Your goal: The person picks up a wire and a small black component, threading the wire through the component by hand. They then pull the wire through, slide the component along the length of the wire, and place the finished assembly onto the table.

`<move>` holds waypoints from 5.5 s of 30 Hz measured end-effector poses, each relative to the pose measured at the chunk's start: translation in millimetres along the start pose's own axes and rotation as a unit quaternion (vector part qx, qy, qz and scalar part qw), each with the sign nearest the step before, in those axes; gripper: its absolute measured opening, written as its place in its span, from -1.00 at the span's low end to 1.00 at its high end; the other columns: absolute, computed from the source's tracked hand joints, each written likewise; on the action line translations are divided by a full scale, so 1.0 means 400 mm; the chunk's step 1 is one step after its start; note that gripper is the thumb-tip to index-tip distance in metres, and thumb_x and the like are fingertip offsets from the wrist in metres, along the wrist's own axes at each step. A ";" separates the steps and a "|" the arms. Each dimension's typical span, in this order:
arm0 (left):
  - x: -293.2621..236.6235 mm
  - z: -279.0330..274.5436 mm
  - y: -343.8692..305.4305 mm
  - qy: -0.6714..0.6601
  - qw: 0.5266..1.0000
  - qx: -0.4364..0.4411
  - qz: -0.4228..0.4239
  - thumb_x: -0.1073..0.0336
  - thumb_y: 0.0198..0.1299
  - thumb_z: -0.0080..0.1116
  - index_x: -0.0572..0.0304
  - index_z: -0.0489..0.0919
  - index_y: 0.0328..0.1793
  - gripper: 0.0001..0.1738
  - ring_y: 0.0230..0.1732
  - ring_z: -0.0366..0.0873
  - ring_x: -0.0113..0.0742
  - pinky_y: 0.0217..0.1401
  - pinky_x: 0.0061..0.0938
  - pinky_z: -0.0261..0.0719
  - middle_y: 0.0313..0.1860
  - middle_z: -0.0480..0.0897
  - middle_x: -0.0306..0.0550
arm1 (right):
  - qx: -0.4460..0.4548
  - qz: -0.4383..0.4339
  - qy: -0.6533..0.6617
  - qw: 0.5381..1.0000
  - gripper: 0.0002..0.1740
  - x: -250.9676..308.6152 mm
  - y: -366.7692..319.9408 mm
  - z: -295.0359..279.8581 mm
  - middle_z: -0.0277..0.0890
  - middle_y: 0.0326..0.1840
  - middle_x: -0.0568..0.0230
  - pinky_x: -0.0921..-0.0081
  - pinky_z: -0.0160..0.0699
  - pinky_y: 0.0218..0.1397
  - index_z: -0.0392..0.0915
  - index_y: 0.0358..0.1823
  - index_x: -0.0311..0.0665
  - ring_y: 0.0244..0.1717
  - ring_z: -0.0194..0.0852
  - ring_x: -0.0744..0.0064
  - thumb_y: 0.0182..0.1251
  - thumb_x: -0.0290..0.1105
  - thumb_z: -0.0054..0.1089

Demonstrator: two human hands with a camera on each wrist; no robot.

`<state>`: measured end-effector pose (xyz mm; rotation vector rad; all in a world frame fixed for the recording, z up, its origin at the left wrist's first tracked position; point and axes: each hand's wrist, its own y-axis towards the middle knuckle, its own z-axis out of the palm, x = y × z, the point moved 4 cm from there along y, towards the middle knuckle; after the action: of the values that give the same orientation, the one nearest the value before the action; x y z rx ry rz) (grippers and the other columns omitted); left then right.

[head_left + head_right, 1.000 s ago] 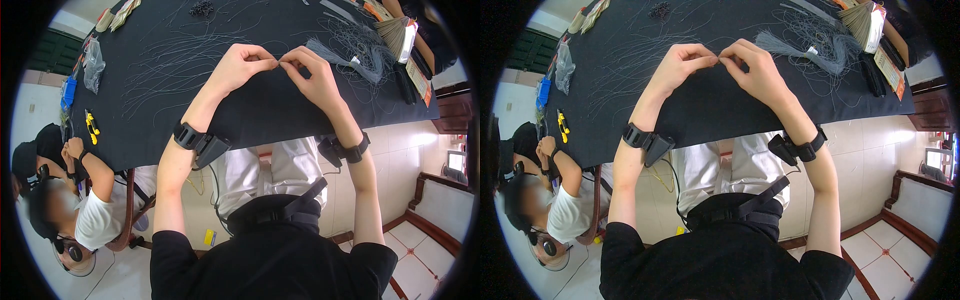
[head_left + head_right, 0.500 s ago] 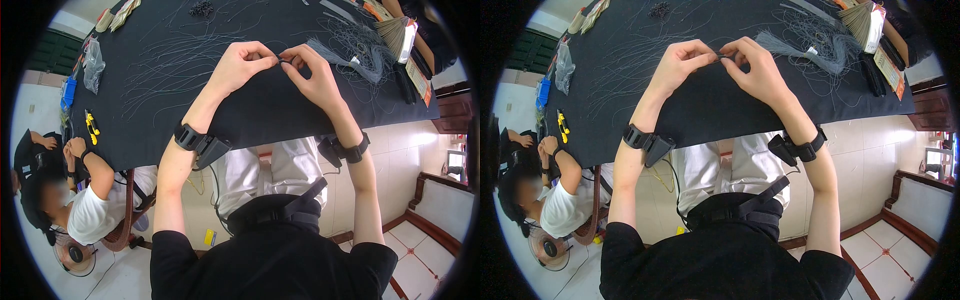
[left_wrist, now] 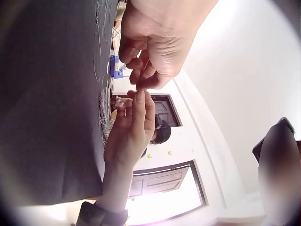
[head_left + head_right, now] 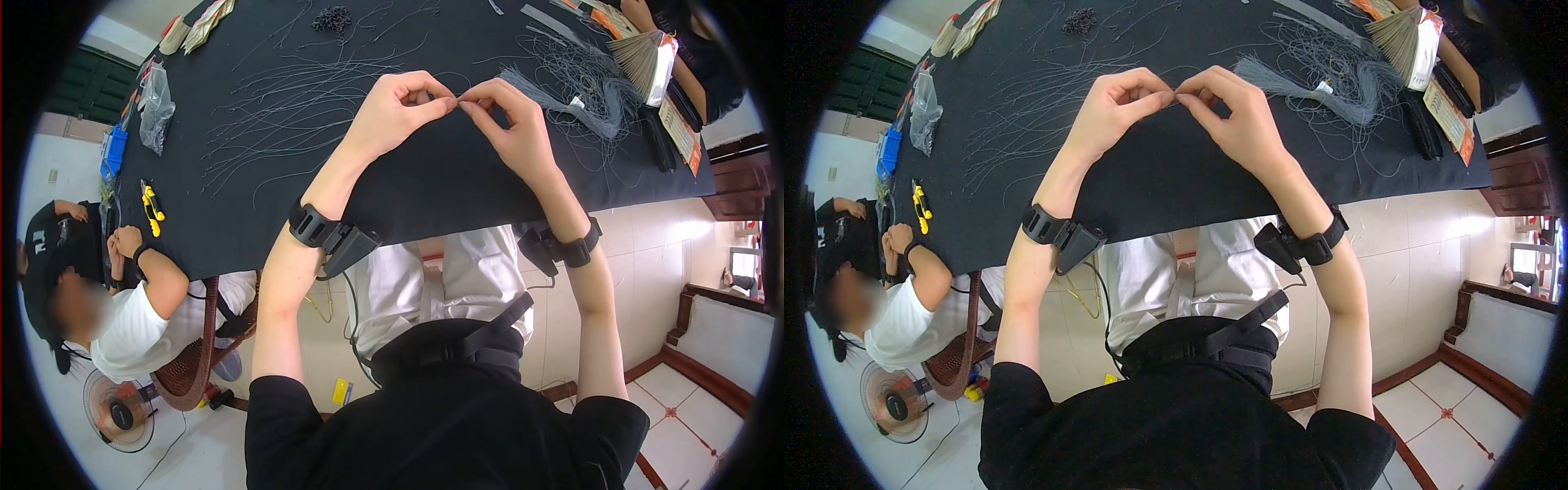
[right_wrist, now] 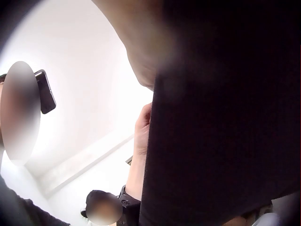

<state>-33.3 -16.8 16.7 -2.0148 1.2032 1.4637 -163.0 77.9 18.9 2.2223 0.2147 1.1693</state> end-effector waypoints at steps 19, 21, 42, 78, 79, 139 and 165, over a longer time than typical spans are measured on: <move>0.006 0.001 -0.002 -0.008 1.000 0.010 -0.015 0.32 0.10 0.15 0.18 0.62 -0.30 -0.88 -0.46 0.40 -0.64 -0.37 -0.71 0.31 -0.47 0.57 -0.31 | -0.004 -0.030 -0.015 0.999 -0.92 0.007 -0.002 -0.003 0.49 -0.37 0.27 0.59 0.42 -0.36 0.54 -0.36 -0.32 -0.45 0.45 0.44 0.07 -0.53 0.18; 0.001 0.000 -0.001 -0.013 1.000 0.008 -0.005 0.32 0.11 0.16 0.18 0.62 -0.30 -0.88 -0.45 0.40 -0.64 -0.37 -0.71 0.32 -0.48 0.56 -0.31 | 0.005 -0.018 0.000 1.000 -0.88 0.002 -0.002 0.000 0.51 -0.35 0.27 0.60 0.41 -0.35 0.53 -0.31 -0.32 -0.45 0.44 0.48 0.08 -0.54 0.14; -0.164 -0.121 -0.024 -0.061 0.989 -0.131 0.014 0.32 0.13 0.14 0.21 0.60 -0.29 -0.87 -0.72 0.20 -0.76 -0.73 -0.79 0.03 -0.72 0.41 -0.39 | 0.296 0.213 0.389 0.846 -0.69 0.098 0.023 0.158 0.28 -0.58 0.47 0.71 0.21 -0.41 0.47 -0.29 -0.33 -0.53 0.16 0.67 0.36 -0.22 -0.12; 0.044 -0.228 -0.065 0.086 0.968 -0.233 -0.023 0.38 0.03 0.21 0.29 0.61 -0.38 -0.89 -0.69 0.13 -0.72 -0.62 -0.69 0.05 -0.55 0.46 -0.35 | -0.196 0.224 0.520 0.801 -0.47 -0.083 0.140 -0.065 0.30 -0.35 0.19 0.48 0.31 -0.29 -0.04 0.24 -0.39 -0.49 0.17 0.55 0.24 -0.57 -0.14; 0.045 -0.226 -0.064 0.076 0.970 -0.230 -0.029 0.37 0.03 0.21 0.30 0.61 -0.38 -0.88 -0.69 0.13 -0.71 -0.62 -0.69 0.05 -0.54 0.46 -0.35 | -0.195 0.225 0.518 0.802 -0.47 -0.087 0.143 -0.066 0.30 -0.35 0.18 0.48 0.31 -0.30 -0.03 0.23 -0.40 -0.50 0.17 0.55 0.24 -0.57 -0.13; -0.090 -0.120 -0.108 0.192 0.915 -0.230 0.271 0.59 -0.09 0.23 0.26 0.59 -0.35 -0.86 -0.42 0.54 -0.46 -0.61 -0.70 0.43 -0.23 0.60 -0.13 | 0.136 0.092 0.213 0.963 -0.85 0.007 0.127 0.102 0.32 -0.64 0.48 0.76 0.07 -0.60 0.49 -0.38 -0.40 -0.62 0.12 0.81 0.20 -0.42 0.10; -0.107 -0.110 -0.117 0.224 0.904 -0.194 0.307 0.61 -0.14 0.22 0.29 0.59 -0.35 -0.83 -0.41 0.59 -0.33 -0.49 -0.62 0.54 -0.29 0.61 -0.11 | 0.162 0.071 0.198 0.964 -0.86 0.029 0.116 0.099 0.08 -0.77 0.49 0.64 -0.10 -0.64 0.48 -0.51 -0.37 -0.69 -0.09 0.73 0.08 -0.44 0.17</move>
<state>26.0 -3.6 64.2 -2.4668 2.0215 1.6608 -130.9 28.0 37.6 2.2831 0.4418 1.7645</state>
